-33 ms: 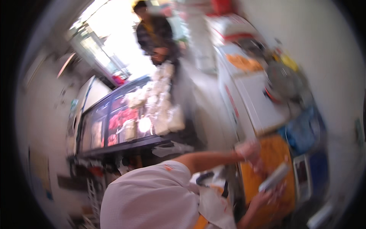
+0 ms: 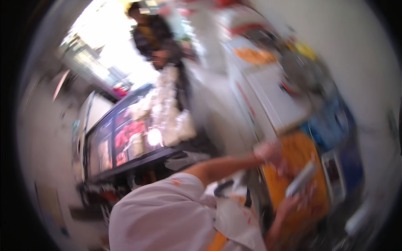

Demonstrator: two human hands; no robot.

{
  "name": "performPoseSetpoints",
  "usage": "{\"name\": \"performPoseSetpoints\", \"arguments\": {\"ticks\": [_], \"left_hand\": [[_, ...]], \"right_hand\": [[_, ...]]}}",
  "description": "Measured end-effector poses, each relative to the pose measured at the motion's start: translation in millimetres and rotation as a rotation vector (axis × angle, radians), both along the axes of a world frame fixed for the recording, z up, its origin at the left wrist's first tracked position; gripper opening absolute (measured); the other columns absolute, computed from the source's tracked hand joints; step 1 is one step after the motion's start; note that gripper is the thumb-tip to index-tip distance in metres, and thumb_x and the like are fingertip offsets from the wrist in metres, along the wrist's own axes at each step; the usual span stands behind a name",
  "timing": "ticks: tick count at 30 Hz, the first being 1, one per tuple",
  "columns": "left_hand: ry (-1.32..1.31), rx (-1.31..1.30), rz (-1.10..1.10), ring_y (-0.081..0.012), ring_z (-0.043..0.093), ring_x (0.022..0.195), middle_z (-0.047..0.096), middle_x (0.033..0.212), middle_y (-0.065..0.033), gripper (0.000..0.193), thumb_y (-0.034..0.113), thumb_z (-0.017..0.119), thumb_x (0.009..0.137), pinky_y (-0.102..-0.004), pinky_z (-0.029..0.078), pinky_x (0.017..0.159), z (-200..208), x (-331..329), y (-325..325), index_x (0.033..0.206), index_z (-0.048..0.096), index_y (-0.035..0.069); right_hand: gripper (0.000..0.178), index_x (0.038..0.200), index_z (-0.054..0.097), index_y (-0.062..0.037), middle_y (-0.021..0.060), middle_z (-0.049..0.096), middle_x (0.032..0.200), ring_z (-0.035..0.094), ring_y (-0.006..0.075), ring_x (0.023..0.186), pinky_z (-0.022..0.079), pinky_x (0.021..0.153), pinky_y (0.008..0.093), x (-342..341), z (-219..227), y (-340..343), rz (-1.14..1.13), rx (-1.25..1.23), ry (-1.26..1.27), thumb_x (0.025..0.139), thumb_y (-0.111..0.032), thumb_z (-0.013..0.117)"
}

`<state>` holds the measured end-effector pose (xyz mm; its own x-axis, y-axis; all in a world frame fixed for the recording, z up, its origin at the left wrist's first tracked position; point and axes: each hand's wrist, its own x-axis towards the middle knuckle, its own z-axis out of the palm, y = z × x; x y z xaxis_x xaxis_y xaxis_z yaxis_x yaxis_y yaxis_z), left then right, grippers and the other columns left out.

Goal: The person takes a tray of raw pork from a display case, places a piece on a wooden cutting board, and cuts it into small chunks using a cleaver.

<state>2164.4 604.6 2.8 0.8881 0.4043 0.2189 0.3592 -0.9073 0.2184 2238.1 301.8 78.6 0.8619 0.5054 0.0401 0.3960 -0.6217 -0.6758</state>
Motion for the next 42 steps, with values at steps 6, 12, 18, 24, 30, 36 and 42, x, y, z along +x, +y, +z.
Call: {"name": "performPoseSetpoints", "arguments": {"ticks": [6, 12, 18, 24, 30, 36, 42], "left_hand": [[-0.179, -0.195, -0.088, -0.0396, 0.064, 0.093, 0.065, 0.093, -0.0156, 0.002, 0.008, 0.061, 0.085, -0.0499, 0.050, 0.085, 51, 40, 47, 0.087, 0.063, 0.007], [-0.197, -0.246, -0.110, -0.0369, 0.061, 0.096, 0.062, 0.098, -0.0128, 0.013, 0.010, 0.065, 0.083, -0.0484, 0.047, 0.083, 37, 33, 20, 0.095, 0.062, 0.008], [-0.118, -0.187, -0.171, -0.0327, 0.060, 0.099, 0.060, 0.099, -0.0109, 0.025, 0.014, 0.070, 0.077, -0.0467, 0.043, 0.085, 36, 39, 13, 0.100, 0.061, 0.010], [-0.042, -0.149, -0.248, -0.0312, 0.060, 0.098, 0.062, 0.100, -0.0101, 0.021, 0.016, 0.069, 0.079, -0.0465, 0.044, 0.085, 24, 37, 18, 0.099, 0.064, 0.010], [-0.023, -0.040, -0.220, -0.0294, 0.061, 0.083, 0.061, 0.090, -0.0089, 0.012, 0.020, 0.071, 0.083, -0.0451, 0.046, 0.073, 33, 50, 10, 0.084, 0.061, 0.012], [-0.141, -0.067, -0.106, -0.0344, 0.058, 0.078, 0.058, 0.088, -0.0092, 0.008, 0.021, 0.070, 0.087, -0.0478, 0.045, 0.069, 17, 57, 14, 0.086, 0.064, 0.016], [-0.144, -0.333, 0.087, -0.0404, 0.062, 0.094, 0.065, 0.104, -0.0165, 0.023, 0.008, 0.064, 0.090, -0.0502, 0.049, 0.080, 47, 46, 28, 0.113, 0.066, 0.006]], "right_hand": [[0.035, 0.132, 0.051, 0.0034, 0.0353, 0.067, 0.106, 0.064, 0.0547, 0.099, 0.048, 0.080, 0.0586, 5, 36, 68, -0.109, -0.101, 0.173, 0.105, -0.020, 0.056], [0.027, 0.120, 0.051, 0.0040, 0.0306, 0.068, 0.082, 0.067, 0.0517, 0.080, 0.049, 0.067, 0.0594, -29, 54, 106, -0.050, -0.182, 0.258, 0.105, -0.017, 0.056], [0.021, 0.115, 0.047, 0.0045, 0.0314, 0.067, 0.081, 0.066, 0.0535, 0.078, 0.050, 0.066, 0.0611, -51, 46, 126, -0.094, -0.352, 0.292, 0.104, -0.013, 0.053], [0.024, 0.119, 0.044, 0.0071, 0.0327, 0.068, 0.083, 0.067, 0.0536, 0.081, 0.052, 0.069, 0.0612, -39, 35, 146, -0.057, -0.364, 0.364, 0.103, -0.010, 0.051], [0.026, 0.120, 0.045, 0.0077, 0.0343, 0.069, 0.094, 0.067, 0.0538, 0.087, 0.051, 0.075, 0.0627, -16, -21, 179, -0.107, -0.348, 0.255, 0.103, -0.011, 0.051], [0.023, 0.114, 0.050, 0.0037, 0.0345, 0.067, 0.097, 0.065, 0.0540, 0.088, 0.048, 0.074, 0.0594, 30, -7, 124, -0.262, -0.139, 0.237, 0.105, -0.016, 0.056], [0.017, 0.110, 0.049, 0.0003, 0.0309, 0.064, 0.081, 0.064, 0.0530, 0.079, 0.046, 0.065, 0.0568, 26, 48, 113, -0.185, -0.140, 0.261, 0.104, -0.013, 0.057]]}}
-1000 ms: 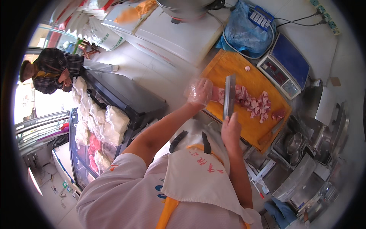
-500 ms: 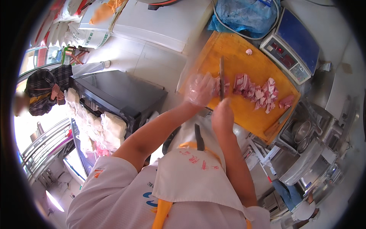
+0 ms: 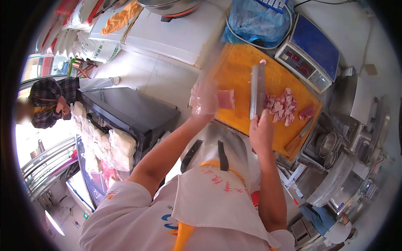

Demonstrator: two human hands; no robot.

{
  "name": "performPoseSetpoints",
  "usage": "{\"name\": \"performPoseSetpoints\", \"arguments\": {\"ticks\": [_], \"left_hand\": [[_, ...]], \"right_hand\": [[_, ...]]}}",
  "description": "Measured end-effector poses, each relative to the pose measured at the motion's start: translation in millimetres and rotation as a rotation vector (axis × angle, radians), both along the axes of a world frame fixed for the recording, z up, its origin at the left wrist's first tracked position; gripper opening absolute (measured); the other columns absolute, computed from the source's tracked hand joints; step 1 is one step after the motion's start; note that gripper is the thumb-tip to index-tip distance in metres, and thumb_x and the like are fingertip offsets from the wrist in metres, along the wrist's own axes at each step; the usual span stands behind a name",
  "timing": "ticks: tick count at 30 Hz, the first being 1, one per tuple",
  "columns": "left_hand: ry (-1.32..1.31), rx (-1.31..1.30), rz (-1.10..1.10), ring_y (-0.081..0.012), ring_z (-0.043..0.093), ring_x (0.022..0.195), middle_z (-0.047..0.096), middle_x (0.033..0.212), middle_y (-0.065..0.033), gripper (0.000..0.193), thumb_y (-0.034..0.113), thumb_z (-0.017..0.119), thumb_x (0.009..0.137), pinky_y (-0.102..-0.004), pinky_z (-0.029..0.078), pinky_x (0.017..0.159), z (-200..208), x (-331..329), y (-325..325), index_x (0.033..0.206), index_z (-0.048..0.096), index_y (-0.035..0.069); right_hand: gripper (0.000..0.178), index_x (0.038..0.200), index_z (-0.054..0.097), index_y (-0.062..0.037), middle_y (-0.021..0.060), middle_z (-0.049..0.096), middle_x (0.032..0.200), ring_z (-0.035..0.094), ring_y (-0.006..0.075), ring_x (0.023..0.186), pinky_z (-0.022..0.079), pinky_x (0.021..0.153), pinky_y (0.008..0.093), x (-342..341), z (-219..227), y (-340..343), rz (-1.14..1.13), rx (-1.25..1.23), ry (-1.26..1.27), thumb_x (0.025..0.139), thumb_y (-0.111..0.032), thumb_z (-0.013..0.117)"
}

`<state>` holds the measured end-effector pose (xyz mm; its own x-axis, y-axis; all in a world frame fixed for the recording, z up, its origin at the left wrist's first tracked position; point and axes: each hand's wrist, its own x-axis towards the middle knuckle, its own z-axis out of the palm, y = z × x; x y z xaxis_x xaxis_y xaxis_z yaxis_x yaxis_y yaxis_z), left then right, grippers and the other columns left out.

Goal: The person takes a tray of raw pork from a display case, places a piece on a wooden cutting board, and cuts it into small chunks using a cleaver.

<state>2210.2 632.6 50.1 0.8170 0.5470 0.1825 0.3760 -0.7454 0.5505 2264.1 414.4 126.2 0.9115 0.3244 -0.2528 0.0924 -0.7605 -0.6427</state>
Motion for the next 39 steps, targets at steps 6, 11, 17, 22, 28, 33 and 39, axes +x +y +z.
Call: {"name": "performPoseSetpoints", "arguments": {"ticks": [6, 11, 17, 22, 28, 33, 39], "left_hand": [[-0.028, 0.064, -0.053, -0.0388, 0.060, 0.102, 0.064, 0.107, -0.0152, 0.031, 0.006, 0.065, 0.083, -0.0506, 0.047, 0.087, -19, -10, -17, 0.114, 0.066, 0.006], [-0.244, 0.133, 0.050, -0.0371, 0.060, 0.097, 0.064, 0.100, -0.0099, 0.026, 0.009, 0.070, 0.077, -0.0507, 0.043, 0.085, -39, -1, -28, 0.102, 0.066, 0.011], [-0.183, 0.047, -0.066, -0.0396, 0.059, 0.093, 0.063, 0.098, -0.0149, 0.026, 0.005, 0.066, 0.079, -0.0514, 0.045, 0.080, -16, -5, -14, 0.105, 0.068, 0.006], [-0.194, 0.065, -0.064, -0.0400, 0.059, 0.095, 0.063, 0.100, -0.0170, 0.025, 0.004, 0.064, 0.082, -0.0509, 0.046, 0.080, -23, -2, -11, 0.106, 0.068, 0.004], [-0.311, 0.032, -0.032, -0.0375, 0.061, 0.084, 0.064, 0.092, -0.0141, 0.027, 0.006, 0.073, 0.080, -0.0498, 0.045, 0.074, -19, -2, -22, 0.106, 0.066, 0.005], [-0.246, -0.063, -0.059, -0.0406, 0.059, 0.094, 0.062, 0.098, -0.0163, 0.018, 0.005, 0.063, 0.085, -0.0500, 0.047, 0.080, -12, -5, -8, 0.102, 0.067, 0.006], [-0.124, -0.024, -0.061, -0.0405, 0.059, 0.094, 0.062, 0.098, -0.0147, 0.021, 0.006, 0.064, 0.083, -0.0504, 0.047, 0.081, -17, -4, -8, 0.103, 0.066, 0.007]], "right_hand": [[0.016, 0.108, 0.049, 0.0019, 0.0313, 0.066, 0.079, 0.064, 0.0542, 0.077, 0.047, 0.064, 0.0619, -31, 3, 21, 0.068, 0.017, 0.063, 0.103, -0.011, 0.057], [0.028, 0.114, 0.053, 0.0045, 0.0313, 0.068, 0.085, 0.066, 0.0529, 0.081, 0.047, 0.068, 0.0597, -6, 11, 3, -0.143, -0.040, -0.054, 0.107, -0.023, 0.057], [0.029, 0.114, 0.054, 0.0040, 0.0302, 0.065, 0.076, 0.067, 0.0496, 0.073, 0.048, 0.064, 0.0589, -53, 6, -2, 0.101, -0.115, 0.028, 0.106, -0.023, 0.058], [0.025, 0.116, 0.054, 0.0056, 0.0323, 0.066, 0.079, 0.066, 0.0532, 0.077, 0.050, 0.064, 0.0596, -57, -6, -3, 0.091, -0.128, 0.054, 0.104, -0.016, 0.058], [0.019, 0.103, 0.049, -0.0001, 0.0276, 0.063, 0.071, 0.065, 0.0507, 0.071, 0.046, 0.058, 0.0568, -34, 10, -26, -0.079, -0.104, -0.036, 0.105, -0.015, 0.060], [0.018, 0.107, 0.048, 0.0000, 0.0270, 0.063, 0.071, 0.065, 0.0500, 0.069, 0.047, 0.056, 0.0565, -45, 28, -2, 0.051, -0.091, 0.038, 0.104, -0.013, 0.059], [0.021, 0.113, 0.043, 0.0034, 0.0295, 0.064, 0.077, 0.065, 0.0526, 0.072, 0.048, 0.059, 0.0591, -69, 33, 21, 0.129, -0.101, 0.158, 0.104, -0.010, 0.056]]}}
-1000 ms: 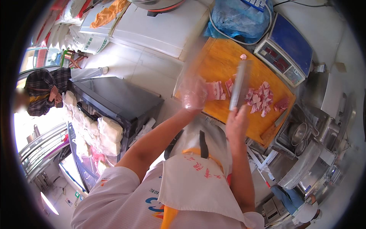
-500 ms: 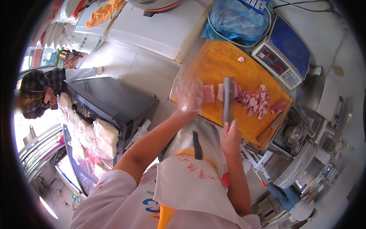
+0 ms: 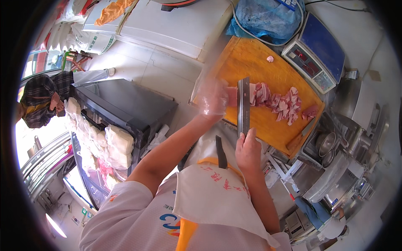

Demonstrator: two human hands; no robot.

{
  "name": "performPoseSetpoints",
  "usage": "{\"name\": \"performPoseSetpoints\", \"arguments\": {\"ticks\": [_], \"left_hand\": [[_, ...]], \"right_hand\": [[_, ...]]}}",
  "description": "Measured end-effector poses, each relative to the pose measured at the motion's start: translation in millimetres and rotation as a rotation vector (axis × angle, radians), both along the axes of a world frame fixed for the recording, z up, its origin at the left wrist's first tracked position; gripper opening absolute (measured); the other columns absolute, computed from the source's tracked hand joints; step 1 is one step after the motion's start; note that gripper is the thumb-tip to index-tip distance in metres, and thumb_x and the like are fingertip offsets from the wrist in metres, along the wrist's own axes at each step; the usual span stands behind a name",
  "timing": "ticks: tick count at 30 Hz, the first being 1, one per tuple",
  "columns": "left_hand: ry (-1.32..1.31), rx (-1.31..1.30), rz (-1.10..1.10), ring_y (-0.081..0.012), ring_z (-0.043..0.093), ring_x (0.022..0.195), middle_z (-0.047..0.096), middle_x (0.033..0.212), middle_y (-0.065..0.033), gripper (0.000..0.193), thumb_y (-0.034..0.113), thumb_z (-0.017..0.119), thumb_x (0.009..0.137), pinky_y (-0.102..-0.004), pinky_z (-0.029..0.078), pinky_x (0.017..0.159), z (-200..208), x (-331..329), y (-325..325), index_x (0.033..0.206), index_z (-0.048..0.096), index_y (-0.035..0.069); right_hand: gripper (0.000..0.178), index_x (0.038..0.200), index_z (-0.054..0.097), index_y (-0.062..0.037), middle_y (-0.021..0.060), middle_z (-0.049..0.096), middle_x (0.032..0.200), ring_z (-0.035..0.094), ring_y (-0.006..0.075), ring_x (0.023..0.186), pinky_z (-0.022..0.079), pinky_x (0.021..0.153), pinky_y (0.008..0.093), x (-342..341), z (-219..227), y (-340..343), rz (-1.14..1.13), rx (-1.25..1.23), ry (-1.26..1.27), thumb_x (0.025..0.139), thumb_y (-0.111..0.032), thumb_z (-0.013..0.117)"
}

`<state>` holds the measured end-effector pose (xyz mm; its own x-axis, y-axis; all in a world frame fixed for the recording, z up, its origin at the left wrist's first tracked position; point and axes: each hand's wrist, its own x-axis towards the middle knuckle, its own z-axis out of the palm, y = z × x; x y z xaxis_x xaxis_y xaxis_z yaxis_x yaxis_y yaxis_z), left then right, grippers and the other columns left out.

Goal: The person takes a tray of raw pork from a display case, places a piece on a wooden cutting board, and cuts it into small chunks using a cleaver.

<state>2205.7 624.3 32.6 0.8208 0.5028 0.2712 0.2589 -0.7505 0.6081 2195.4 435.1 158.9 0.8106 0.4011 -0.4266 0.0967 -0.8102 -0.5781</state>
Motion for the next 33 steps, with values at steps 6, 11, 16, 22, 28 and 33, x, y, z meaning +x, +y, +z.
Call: {"name": "performPoseSetpoints", "arguments": {"ticks": [6, 11, 16, 22, 28, 33], "left_hand": [[-0.045, 0.024, -0.051, -0.0393, 0.059, 0.091, 0.062, 0.097, -0.0140, 0.022, 0.007, 0.066, 0.078, -0.0511, 0.047, 0.076, -9, -1, 0, 0.100, 0.067, 0.008], [-0.092, 0.089, -0.134, -0.0359, 0.061, 0.085, 0.063, 0.089, -0.0096, 0.021, 0.008, 0.069, 0.079, -0.0499, 0.046, 0.075, -10, 4, 7, 0.100, 0.068, 0.010], [-0.030, 0.196, -0.151, -0.0335, 0.061, 0.077, 0.062, 0.083, -0.0108, 0.015, 0.009, 0.071, 0.080, -0.0486, 0.047, 0.069, -25, 4, 1, 0.095, 0.068, 0.011], [-0.122, 0.065, -0.096, -0.0351, 0.061, 0.076, 0.061, 0.077, -0.0109, 0.014, 0.007, 0.077, 0.079, -0.0478, 0.047, 0.065, -11, 5, 6, 0.086, 0.065, 0.010], [0.048, 0.063, -0.122, -0.0367, 0.064, 0.085, 0.066, 0.085, -0.0144, 0.007, 0.012, 0.067, 0.093, -0.0479, 0.051, 0.075, 9, 8, 3, 0.097, 0.070, 0.006], [-0.039, -0.484, -0.048, -0.0374, 0.062, 0.115, 0.071, 0.118, -0.0180, 0.034, 0.012, 0.070, 0.092, -0.0435, 0.049, 0.102, 51, -21, 28, 0.125, 0.069, 0.004]], "right_hand": [[0.025, 0.120, 0.044, 0.0060, 0.0340, 0.069, 0.091, 0.067, 0.0538, 0.091, 0.053, 0.077, 0.0601, 0, -12, 18, -0.023, -0.138, 0.167, 0.105, -0.011, 0.053], [0.022, 0.115, 0.043, 0.0038, 0.0329, 0.067, 0.083, 0.066, 0.0538, 0.081, 0.051, 0.068, 0.0609, 11, -63, 35, 0.010, -0.073, 0.014, 0.103, -0.010, 0.055], [0.024, 0.118, 0.046, 0.0050, 0.0333, 0.068, 0.090, 0.066, 0.0541, 0.084, 0.051, 0.070, 0.0612, 42, -103, 65, -0.060, 0.059, -0.181, 0.104, -0.012, 0.056], [0.023, 0.114, 0.050, 0.0034, 0.0288, 0.068, 0.086, 0.068, 0.0458, 0.072, 0.052, 0.065, 0.0545, 71, -101, 13, -0.264, 0.128, -0.480, 0.105, -0.016, 0.059], [0.021, 0.114, 0.049, -0.0024, 0.0062, 0.054, 0.069, 0.049, 0.0144, 0.045, 0.040, 0.040, 0.0344, 83, -82, -28, -0.353, 0.319, -0.169, 0.108, -0.021, 0.057], [0.014, 0.110, 0.049, -0.0142, -0.0035, 0.040, 0.062, 0.036, 0.0080, 0.042, 0.036, 0.039, 0.0287, 96, -14, -33, -0.848, 0.687, 0.423, 0.108, -0.026, 0.056]]}}
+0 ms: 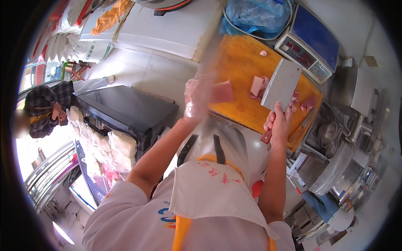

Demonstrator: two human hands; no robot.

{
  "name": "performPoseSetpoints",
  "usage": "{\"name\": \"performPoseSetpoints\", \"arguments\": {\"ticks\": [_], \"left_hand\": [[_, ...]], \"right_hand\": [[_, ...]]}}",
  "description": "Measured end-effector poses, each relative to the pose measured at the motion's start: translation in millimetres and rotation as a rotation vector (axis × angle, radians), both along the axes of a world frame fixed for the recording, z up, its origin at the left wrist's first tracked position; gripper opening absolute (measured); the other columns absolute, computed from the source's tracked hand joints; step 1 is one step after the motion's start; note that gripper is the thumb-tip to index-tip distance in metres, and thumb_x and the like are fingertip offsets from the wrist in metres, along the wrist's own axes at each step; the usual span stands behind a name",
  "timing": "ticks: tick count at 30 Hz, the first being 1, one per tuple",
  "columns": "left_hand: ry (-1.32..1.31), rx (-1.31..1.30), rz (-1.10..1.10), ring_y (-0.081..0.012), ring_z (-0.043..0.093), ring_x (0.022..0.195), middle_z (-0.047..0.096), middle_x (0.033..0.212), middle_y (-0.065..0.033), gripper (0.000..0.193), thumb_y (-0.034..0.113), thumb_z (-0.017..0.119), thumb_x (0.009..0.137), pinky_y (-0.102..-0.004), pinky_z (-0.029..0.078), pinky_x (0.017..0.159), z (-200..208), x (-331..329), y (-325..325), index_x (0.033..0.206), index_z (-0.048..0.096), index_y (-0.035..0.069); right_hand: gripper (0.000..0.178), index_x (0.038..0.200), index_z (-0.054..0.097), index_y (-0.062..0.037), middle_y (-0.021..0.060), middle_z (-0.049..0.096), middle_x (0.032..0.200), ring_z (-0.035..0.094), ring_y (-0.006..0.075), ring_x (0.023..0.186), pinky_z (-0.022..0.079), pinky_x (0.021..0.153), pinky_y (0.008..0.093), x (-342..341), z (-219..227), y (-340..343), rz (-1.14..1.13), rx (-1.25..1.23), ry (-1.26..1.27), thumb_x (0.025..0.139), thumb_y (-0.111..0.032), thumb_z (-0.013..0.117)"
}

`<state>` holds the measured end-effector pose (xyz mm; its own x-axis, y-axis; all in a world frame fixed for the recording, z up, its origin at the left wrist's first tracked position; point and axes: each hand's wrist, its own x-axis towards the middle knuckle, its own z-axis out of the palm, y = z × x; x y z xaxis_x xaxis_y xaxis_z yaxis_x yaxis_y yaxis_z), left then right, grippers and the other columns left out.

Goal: The person takes a tray of raw pork from a display case, places a piece on a wooden cutting board, and cuts it into small chunks using a cleaver.

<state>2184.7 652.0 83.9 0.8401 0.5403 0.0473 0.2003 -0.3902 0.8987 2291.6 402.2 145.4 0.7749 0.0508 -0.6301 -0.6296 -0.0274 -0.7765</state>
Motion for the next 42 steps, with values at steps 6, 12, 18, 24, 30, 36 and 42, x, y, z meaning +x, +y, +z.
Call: {"name": "performPoseSetpoints", "arguments": {"ticks": [6, 12, 18, 24, 30, 36, 42], "left_hand": [[0.077, 0.294, -0.332, -0.0418, 0.062, 0.111, 0.069, 0.112, -0.0193, 0.052, 0.007, 0.077, 0.080, -0.0455, 0.052, 0.093, 1, -8, 5, 0.131, 0.066, 0.004], [0.222, 0.200, -0.355, -0.0383, 0.065, 0.105, 0.069, 0.107, -0.0153, 0.040, 0.000, 0.069, 0.078, -0.0465, 0.053, 0.084, -7, 11, 3, 0.118, 0.069, 0.007], [-0.029, 0.198, -0.521, -0.0382, 0.064, 0.107, 0.071, 0.103, -0.0127, 0.032, -0.005, 0.063, 0.076, -0.0472, 0.053, 0.081, -3, 24, -26, 0.106, 0.070, 0.005], [0.042, 0.355, -0.324, -0.0400, 0.063, 0.103, 0.069, 0.102, -0.0136, 0.035, -0.002, 0.070, 0.075, -0.0495, 0.050, 0.088, -16, 16, -32, 0.109, 0.068, 0.005], [-0.206, 0.417, -0.083, -0.0399, 0.061, 0.096, 0.065, 0.099, -0.0142, 0.021, 0.005, 0.073, 0.080, -0.0531, 0.047, 0.086, -24, 12, -42, 0.100, 0.066, 0.006], [-0.024, 0.654, -0.203, -0.0326, 0.059, 0.090, 0.062, 0.092, -0.0068, 0.018, 0.008, 0.071, 0.082, -0.0478, 0.045, 0.077, -57, 40, -65, 0.099, 0.067, 0.011], [-0.012, 0.713, -0.252, -0.0292, 0.059, 0.092, 0.061, 0.091, -0.0053, 0.019, 0.012, 0.073, 0.078, -0.0458, 0.044, 0.078, -78, 41, -66, 0.096, 0.067, 0.011]], "right_hand": [[0.019, 0.109, 0.049, -0.0112, -0.0029, 0.039, 0.060, 0.037, 0.0086, 0.040, 0.037, 0.038, 0.0293, -5, -3, -43, 0.075, -0.053, 0.013, 0.110, -0.029, 0.055], [0.021, 0.103, 0.047, -0.0058, 0.0002, 0.044, 0.061, 0.040, 0.0089, 0.041, 0.038, 0.038, 0.0289, -43, 5, -44, 0.234, -0.204, -0.088, 0.110, -0.024, 0.055], [0.021, 0.100, 0.048, -0.0052, 0.0006, 0.047, 0.059, 0.043, 0.0098, 0.040, 0.039, 0.038, 0.0299, -64, 6, -43, 0.294, -0.251, -0.155, 0.109, -0.022, 0.056], [0.020, 0.105, 0.052, -0.0024, 0.0147, 0.060, 0.064, 0.059, 0.0296, 0.051, 0.046, 0.050, 0.0427, -78, -1, -42, 0.574, -0.619, -0.528, 0.107, -0.021, 0.060], [0.020, 0.113, 0.045, 0.0019, 0.0295, 0.065, 0.074, 0.066, 0.0512, 0.072, 0.051, 0.061, 0.0595, -96, 4, -4, 0.729, -0.690, -0.567, 0.104, -0.011, 0.057], [0.024, 0.117, 0.045, 0.0060, 0.0318, 0.066, 0.079, 0.066, 0.0530, 0.077, 0.051, 0.067, 0.0604, -103, 0, 12, 0.776, -0.739, -0.409, 0.105, -0.012, 0.054], [0.019, 0.111, 0.044, 0.0040, 0.0339, 0.066, 0.083, 0.066, 0.0545, 0.081, 0.051, 0.070, 0.0610, -95, -8, 30, 0.786, -0.769, -0.316, 0.105, -0.011, 0.053]]}}
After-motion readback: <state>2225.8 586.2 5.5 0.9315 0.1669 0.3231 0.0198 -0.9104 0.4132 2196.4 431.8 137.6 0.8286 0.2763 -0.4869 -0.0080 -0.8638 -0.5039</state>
